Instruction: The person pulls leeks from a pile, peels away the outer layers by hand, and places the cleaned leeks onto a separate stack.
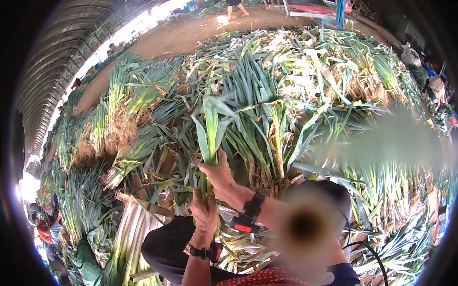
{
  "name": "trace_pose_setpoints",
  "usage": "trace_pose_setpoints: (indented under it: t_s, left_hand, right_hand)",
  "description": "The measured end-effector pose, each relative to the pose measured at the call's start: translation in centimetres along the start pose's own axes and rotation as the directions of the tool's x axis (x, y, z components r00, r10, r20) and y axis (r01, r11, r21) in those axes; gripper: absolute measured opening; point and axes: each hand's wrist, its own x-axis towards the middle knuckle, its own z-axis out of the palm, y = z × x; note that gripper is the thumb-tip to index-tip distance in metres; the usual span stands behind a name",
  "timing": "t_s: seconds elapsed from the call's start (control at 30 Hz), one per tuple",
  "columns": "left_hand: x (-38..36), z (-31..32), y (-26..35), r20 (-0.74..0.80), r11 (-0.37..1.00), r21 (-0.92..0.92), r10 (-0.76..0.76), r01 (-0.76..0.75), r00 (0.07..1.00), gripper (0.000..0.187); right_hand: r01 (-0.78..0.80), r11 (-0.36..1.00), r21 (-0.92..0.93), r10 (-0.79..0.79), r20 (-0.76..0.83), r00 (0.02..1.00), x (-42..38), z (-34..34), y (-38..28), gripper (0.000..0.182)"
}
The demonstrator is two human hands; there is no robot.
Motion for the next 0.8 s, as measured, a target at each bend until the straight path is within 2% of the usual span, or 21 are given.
trace_pose_setpoints:
  t_s: [0.03, 0.07, 0.1, 0.13, 0.2, 0.23, 0.27, 0.3, 0.37, 0.4, 0.43, 0.5, 0.53, 0.57, 0.6, 0.67, 0.73, 0.8]
  left_hand:
    - [0.4, 0.3, 0.3, 0.000, 1.000, -0.003, 0.003, -0.003, 1.000, 0.018]
    - [0.8, 0.6, 0.4, -0.029, 0.996, 0.069, 0.052, -0.050, 0.998, 0.017]
    - [1.3, 0.9, 0.9, -0.053, 0.985, 0.143, 0.103, -0.094, 0.993, 0.017]
    - [1.8, 1.4, 1.6, -0.094, 0.974, 0.123, 0.203, -0.191, 0.975, 0.019]
    - [2.1, 2.2, 2.0, -0.106, 0.978, 0.112, 0.185, -0.174, 0.977, 0.020]
    - [2.2, 2.8, 2.1, -0.117, 0.983, 0.097, 0.167, -0.156, 0.979, 0.020]
    - [1.9, 3.6, 1.3, -0.152, 0.998, 0.017, 0.066, -0.064, 0.986, 0.025]
    - [1.6, 4.1, 0.4, -0.147, 0.997, 0.016, 0.071, -0.069, 0.987, 0.025]
    - [0.7, 4.8, -1.8, -0.147, 0.998, -0.069, -0.008, -0.002, 0.989, 0.031]
    - [0.2, 4.9, -3.4, -0.098, 0.998, 0.058, -0.028, 0.033, 0.995, 0.035]
    - [-0.5, 5.4, -5.8, -0.106, 0.990, 0.133, -0.041, 0.055, 0.993, 0.035]
    - [-2.4, 6.0, -12.1, -0.118, 0.978, 0.128, -0.148, 0.163, 0.982, 0.030]
    - [-3.3, 6.2, -13.4, -0.124, 0.886, -0.207, -0.444, 0.415, 0.887, 0.029]
    - [-3.8, 6.1, -13.7, -0.028, 0.630, -0.507, -0.694, 0.589, 0.719, 0.030]
    - [-4.1, 5.2, -14.2, 0.120, 0.485, -0.526, -0.771, 0.698, 0.626, 0.028]
    - [-4.0, 5.5, -15.2, 0.124, 0.459, -0.542, -0.785, 0.704, 0.607, 0.028]
    - [-4.3, 5.7, -16.3, 0.102, 0.412, -0.601, -0.810, 0.685, 0.577, 0.024]
    - [-3.3, 5.5, -14.2, 0.141, 0.481, -0.529, -0.763, 0.699, 0.631, 0.028]
  right_hand:
    - [0.040, 0.999, -0.033, -0.039, 0.013, 0.999, -0.6, 0.1, -1.8, 0.069]
    - [0.078, 0.995, -0.064, -0.076, 0.028, 0.997, -0.8, -0.1, -3.1, 0.069]
    - [0.186, 0.980, -0.073, -0.182, 0.056, 0.982, -0.7, -0.4, -4.0, 0.073]
    - [0.241, 0.971, -0.006, -0.240, 0.080, 0.968, -0.7, -0.6, -4.8, 0.072]
    - [0.342, 0.935, 0.094, -0.352, 0.123, 0.928, -1.2, -1.5, -6.5, 0.071]
    - [0.332, 0.936, 0.113, -0.343, 0.097, 0.934, -1.2, -1.8, -7.5, 0.063]
    - [0.392, 0.907, 0.156, -0.412, 0.133, 0.901, -0.5, -2.9, -8.5, 0.064]
    - [0.446, 0.872, 0.201, -0.479, 0.162, 0.863, 0.1, -4.3, -9.6, 0.066]
    - [0.501, 0.862, 0.081, -0.505, 0.048, 0.862, 1.5, -6.6, -11.9, 0.063]
    - [0.522, 0.851, 0.053, -0.522, -0.029, 0.853, 1.6, -7.4, -13.1, 0.064]
    - [0.530, 0.844, 0.078, -0.516, -0.146, 0.844, 1.6, -8.0, -14.0, 0.054]
    - [0.536, 0.843, 0.046, -0.516, -0.213, 0.829, 2.1, -10.4, -15.5, 0.040]
    - [0.564, 0.818, 0.108, -0.527, -0.252, 0.812, 2.1, -11.2, -15.6, 0.029]
    - [0.537, 0.831, 0.143, -0.498, -0.240, 0.833, 2.0, -12.3, -15.8, 0.028]
    - [0.529, 0.838, 0.135, -0.490, -0.241, 0.838, 1.8, -13.2, -15.8, 0.029]
    - [0.497, 0.855, 0.147, -0.453, -0.257, 0.854, 1.4, -14.2, -15.7, 0.035]
    - [0.531, 0.825, 0.193, -0.497, -0.199, 0.845, 1.0, -15.0, -15.4, 0.033]
    - [0.526, 0.829, 0.191, -0.489, -0.209, 0.847, 0.7, -15.4, -16.0, 0.032]
